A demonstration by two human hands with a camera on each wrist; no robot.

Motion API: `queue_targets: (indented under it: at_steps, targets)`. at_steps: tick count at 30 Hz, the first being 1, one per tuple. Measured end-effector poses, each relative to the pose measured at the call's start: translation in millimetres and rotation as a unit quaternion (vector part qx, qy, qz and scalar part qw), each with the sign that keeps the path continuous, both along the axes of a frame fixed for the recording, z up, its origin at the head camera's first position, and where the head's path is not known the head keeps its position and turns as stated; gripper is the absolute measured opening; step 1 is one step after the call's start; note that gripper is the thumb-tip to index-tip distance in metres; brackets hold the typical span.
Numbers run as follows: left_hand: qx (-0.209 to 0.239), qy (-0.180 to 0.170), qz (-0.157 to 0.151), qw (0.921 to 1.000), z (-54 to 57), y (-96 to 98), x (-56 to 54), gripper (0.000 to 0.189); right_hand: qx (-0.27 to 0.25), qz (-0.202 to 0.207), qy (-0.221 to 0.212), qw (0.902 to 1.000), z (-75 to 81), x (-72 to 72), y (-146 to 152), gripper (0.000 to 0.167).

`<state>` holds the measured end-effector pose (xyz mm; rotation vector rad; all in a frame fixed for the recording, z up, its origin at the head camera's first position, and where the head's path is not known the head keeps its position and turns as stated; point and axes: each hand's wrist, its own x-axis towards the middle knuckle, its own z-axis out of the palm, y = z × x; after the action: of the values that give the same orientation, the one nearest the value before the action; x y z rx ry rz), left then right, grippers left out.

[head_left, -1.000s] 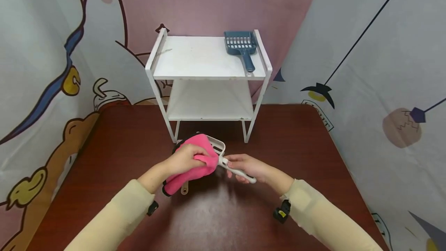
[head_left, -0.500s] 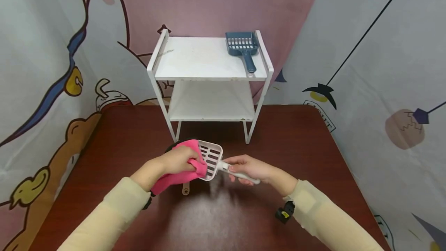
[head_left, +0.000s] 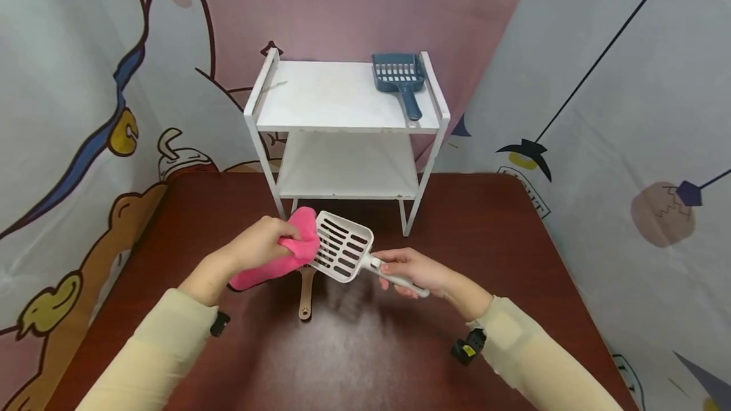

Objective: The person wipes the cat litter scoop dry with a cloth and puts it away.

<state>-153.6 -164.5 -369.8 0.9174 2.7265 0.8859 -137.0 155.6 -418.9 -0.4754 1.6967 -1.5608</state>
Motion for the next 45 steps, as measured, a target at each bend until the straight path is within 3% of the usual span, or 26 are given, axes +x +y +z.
queue_targets:
  at_steps: [5,10,13,20,25,30,33,38,42,45]
  targets:
    - [0.052,-0.011,0.05,0.9973,3.6,-8.2,-4.1,0.015,0.018,-0.012,0.001,0.9998,-2.7,-0.5,5.3,0.043]
    - [0.083,-0.034,0.061,0.994,1.4,6.0,-6.8,0.014,0.055,0.006,-0.001,0.9985,-5.4,2.1,-4.3,0.043]
    - [0.097,-0.034,0.053,0.9933,-5.3,23.1,-4.6,0.015,0.075,0.013,0.008,0.9971,-4.3,5.0,-13.5,0.041]
    - [0.108,-0.021,-0.004,0.9939,-19.8,62.0,-1.7,0.014,0.074,0.022,0.042,0.9961,-0.5,6.6,-27.5,0.034]
    - [0.08,-0.007,-0.006,0.9967,-28.2,62.5,-1.4,0.015,0.063,0.018,0.052,0.9965,-0.1,7.8,-23.6,0.038]
    - [0.027,0.03,-0.016,0.9991,-30.2,52.3,-2.3,0.016,0.069,0.019,0.053,0.996,-4.6,8.5,-20.3,0.04]
    - [0.008,0.051,0.005,0.9987,-27.0,42.4,-5.8,0.017,0.076,0.01,0.058,0.9953,-5.1,7.5,-17.8,0.04]
    - [-0.004,0.082,0.085,0.993,-14.3,22.9,-12.3,0.017,0.07,0.015,0.064,0.9954,-2.5,3.7,-10.5,0.043]
    - [0.045,0.081,0.157,0.9832,-4.4,12.8,-14.4,0.014,0.067,0.023,0.048,0.9963,-5.4,2.3,-2.0,0.043]
    - [0.089,0.079,0.149,0.9817,-0.9,20.1,-11.4,0.011,0.074,0.02,0.039,0.9963,-8.5,1.3,-0.8,0.042]
